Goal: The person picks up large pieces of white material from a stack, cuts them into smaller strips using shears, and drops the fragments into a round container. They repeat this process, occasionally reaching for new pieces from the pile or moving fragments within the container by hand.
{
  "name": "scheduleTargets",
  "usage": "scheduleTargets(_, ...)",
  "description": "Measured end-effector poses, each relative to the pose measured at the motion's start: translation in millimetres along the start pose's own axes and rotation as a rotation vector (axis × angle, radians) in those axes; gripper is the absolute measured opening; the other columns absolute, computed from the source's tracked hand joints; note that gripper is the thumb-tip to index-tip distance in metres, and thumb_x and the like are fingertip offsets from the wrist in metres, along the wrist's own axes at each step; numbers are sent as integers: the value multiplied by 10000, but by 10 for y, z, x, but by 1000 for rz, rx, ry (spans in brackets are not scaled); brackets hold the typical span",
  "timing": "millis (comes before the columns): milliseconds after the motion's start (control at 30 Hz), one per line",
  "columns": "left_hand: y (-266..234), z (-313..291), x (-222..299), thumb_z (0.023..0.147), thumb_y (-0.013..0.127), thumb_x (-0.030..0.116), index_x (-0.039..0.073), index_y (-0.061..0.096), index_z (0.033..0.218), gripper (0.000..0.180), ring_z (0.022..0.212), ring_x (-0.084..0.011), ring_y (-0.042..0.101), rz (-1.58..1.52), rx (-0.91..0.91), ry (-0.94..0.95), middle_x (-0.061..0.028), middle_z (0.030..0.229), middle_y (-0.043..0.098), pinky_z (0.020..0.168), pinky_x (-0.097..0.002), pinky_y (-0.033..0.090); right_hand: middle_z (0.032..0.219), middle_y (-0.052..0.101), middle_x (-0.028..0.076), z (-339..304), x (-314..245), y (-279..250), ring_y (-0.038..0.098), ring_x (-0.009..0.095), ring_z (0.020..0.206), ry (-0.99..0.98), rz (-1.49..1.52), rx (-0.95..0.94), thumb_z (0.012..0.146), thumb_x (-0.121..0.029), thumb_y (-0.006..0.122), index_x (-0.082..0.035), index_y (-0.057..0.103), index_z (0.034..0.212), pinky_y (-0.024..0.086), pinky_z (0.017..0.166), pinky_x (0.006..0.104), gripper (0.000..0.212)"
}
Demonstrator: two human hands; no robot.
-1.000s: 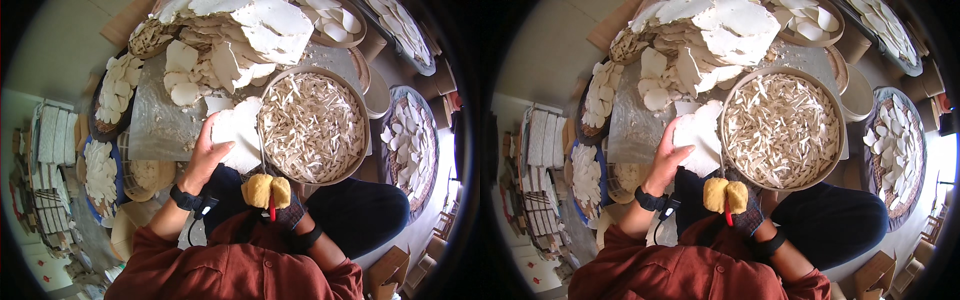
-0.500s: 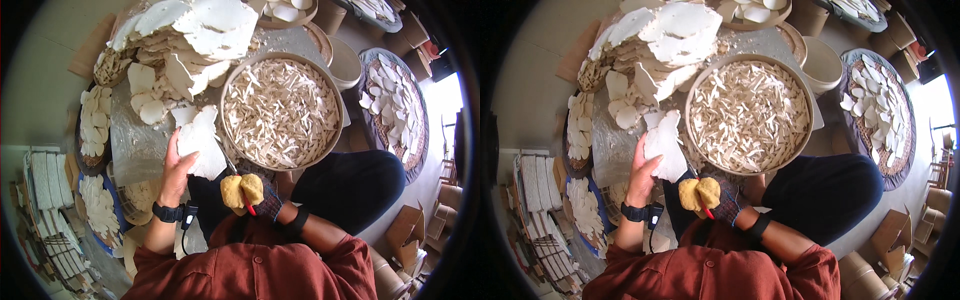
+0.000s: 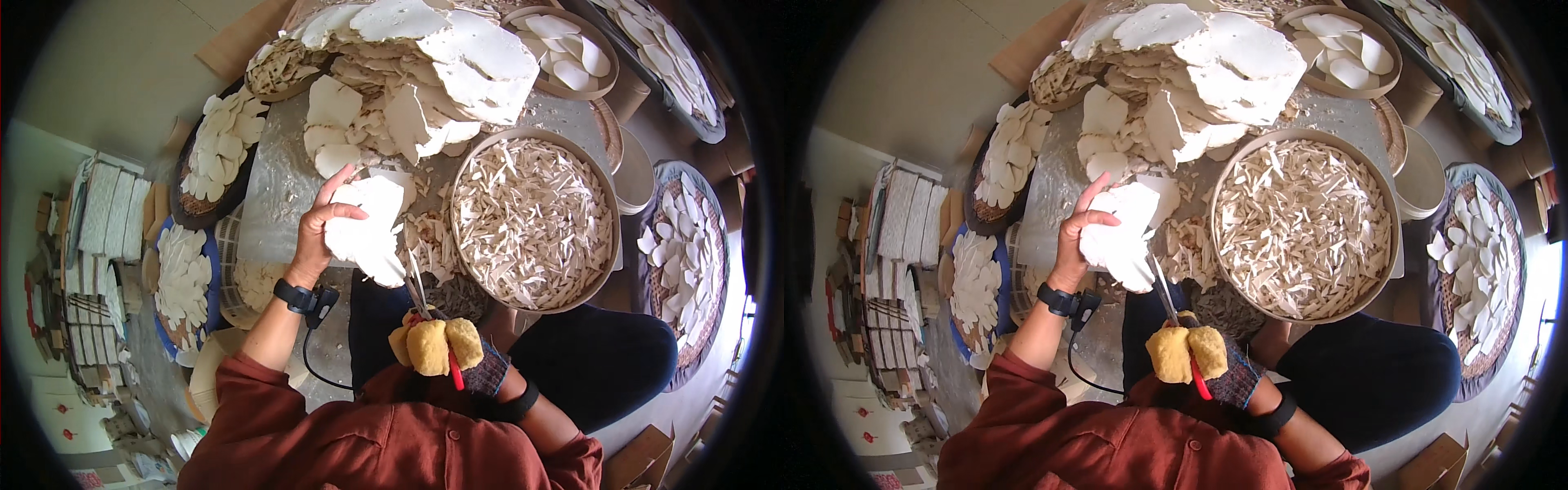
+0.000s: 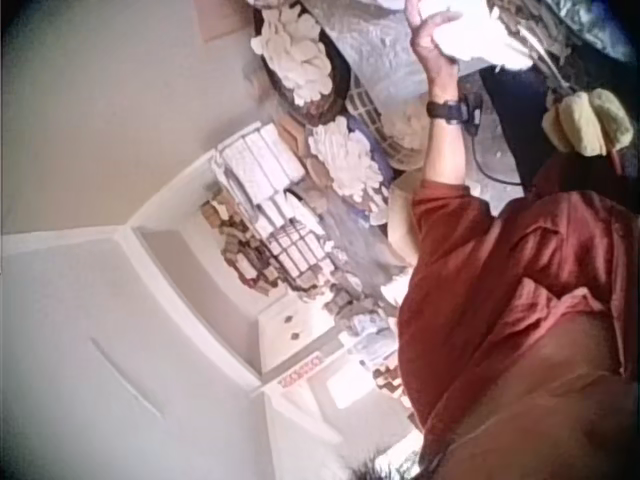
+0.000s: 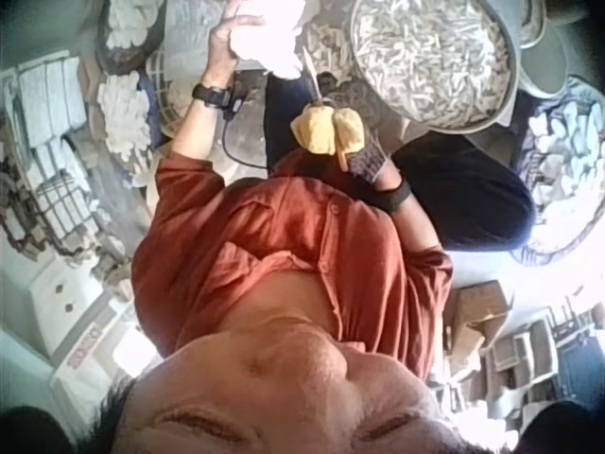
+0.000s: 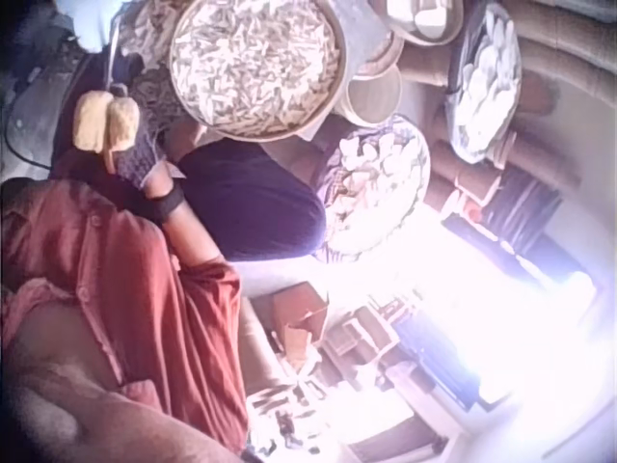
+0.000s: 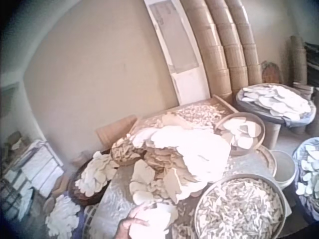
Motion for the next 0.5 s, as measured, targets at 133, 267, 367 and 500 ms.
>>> scheduleTargets(133,80,-52,31,756,650,10,69,710,832,113,1292,-295,423,49,42,68,-144,1448,388,1040,-392,384,1254,524,104,106,94,-81,529,184,1153,-38,274,-57,960,-44,459,-2,423,1301,422,1022,319,345)
scheduleTargets(267,149,-77,24,755,665,22,91,730,840,127,1283,-277,427,63,46,80,-127,1429,412,1026,-378,412,1241,538,116,167,179,-135,549,195,1129,10,623,-76,960,-61,462,5,445,1284,438,999,320,331)
scheduleTargets(367,184,-87,3,759,662,17,90,729,842,129,1276,-280,436,70,43,69,-141,1418,420,1019,-381,420,1223,560,112,38,168,-91,567,192,1104,-108,196,0,939,-98,530,4,477,1260,445,983,319,341)
scheduleTargets(500,239,-82,-16,758,665,14,91,725,847,132,1266,-289,447,77,56,89,-148,1406,432,1016,-386,422,1207,585,95,-86,105,-40,577,185,1090,-176,-471,136,900,-144,619,-1,523,1226,448,973,320,368)
Point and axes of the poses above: each hand's wrist, its own z-axis towards the middle knuckle, its own y-axis out of the palm, x = y × z, the point moved 3 cm from there along z, towards the middle knuckle
